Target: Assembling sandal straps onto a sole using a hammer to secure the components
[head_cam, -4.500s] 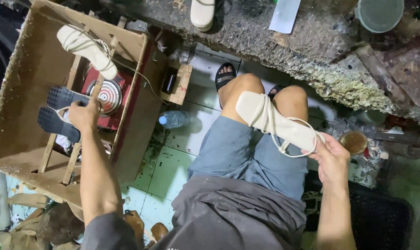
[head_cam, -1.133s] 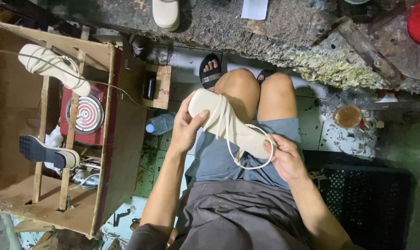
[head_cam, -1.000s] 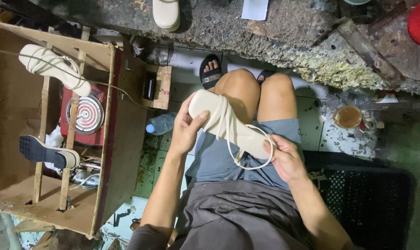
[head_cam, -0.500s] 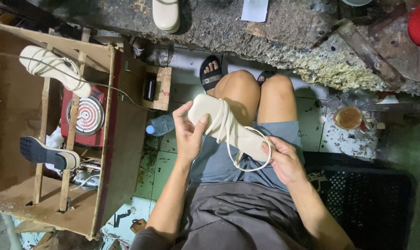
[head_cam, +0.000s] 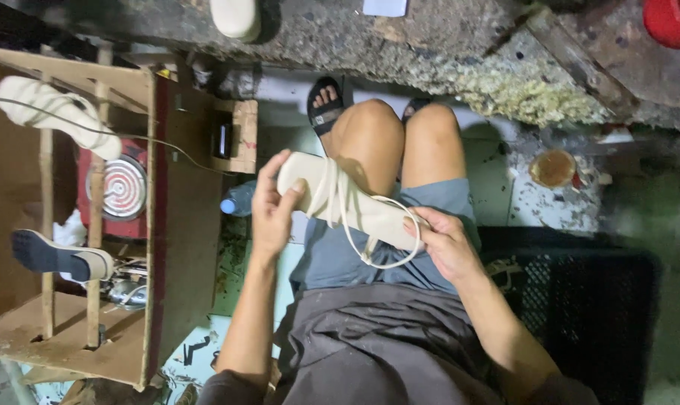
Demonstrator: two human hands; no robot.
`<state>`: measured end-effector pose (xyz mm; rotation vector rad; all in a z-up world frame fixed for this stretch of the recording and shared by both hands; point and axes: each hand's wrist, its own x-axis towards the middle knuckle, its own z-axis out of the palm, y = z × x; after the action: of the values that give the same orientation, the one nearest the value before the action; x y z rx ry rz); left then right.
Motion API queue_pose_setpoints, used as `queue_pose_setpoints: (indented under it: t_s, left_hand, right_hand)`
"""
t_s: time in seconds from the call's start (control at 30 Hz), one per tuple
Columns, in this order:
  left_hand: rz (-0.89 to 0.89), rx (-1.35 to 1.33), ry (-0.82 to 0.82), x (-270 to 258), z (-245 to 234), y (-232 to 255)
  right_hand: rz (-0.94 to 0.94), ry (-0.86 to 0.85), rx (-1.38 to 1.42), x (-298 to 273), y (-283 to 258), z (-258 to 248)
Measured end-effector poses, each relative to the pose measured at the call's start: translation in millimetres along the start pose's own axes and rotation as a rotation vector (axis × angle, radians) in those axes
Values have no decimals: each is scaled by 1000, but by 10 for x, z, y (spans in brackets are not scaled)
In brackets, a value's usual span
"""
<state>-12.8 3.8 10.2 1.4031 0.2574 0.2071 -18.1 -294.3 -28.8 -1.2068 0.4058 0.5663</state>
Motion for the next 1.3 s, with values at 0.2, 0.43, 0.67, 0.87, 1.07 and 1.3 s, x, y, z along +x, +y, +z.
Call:
queue_pose_setpoints:
  t_s: [0.2, 0.43, 0.67, 0.87, 1.07, 1.3]
  left_hand:
    - [-121, 96, -14, -71, -96, 32]
    - [-151, 82, 35, -145, -57, 56]
    - [-204, 102, 108, -143, -80, -47]
    - [-202, 13, 267, -113, -18, -101]
    - [-300, -356, 329, -422, 157, -306]
    - [-809, -735, -345, -509, 888, -433]
  right_hand:
    - [7, -2, -6, -34, -132, 79]
    - [58, -120, 4, 3, -152, -30]
    - [54, -77, -21, 76, -124, 44]
    - [-130, 179, -463, -282, -534, 157]
    - [-341, 116, -526, -177, -1098, 23]
    - [-642, -563, -705, 184, -1974, 120]
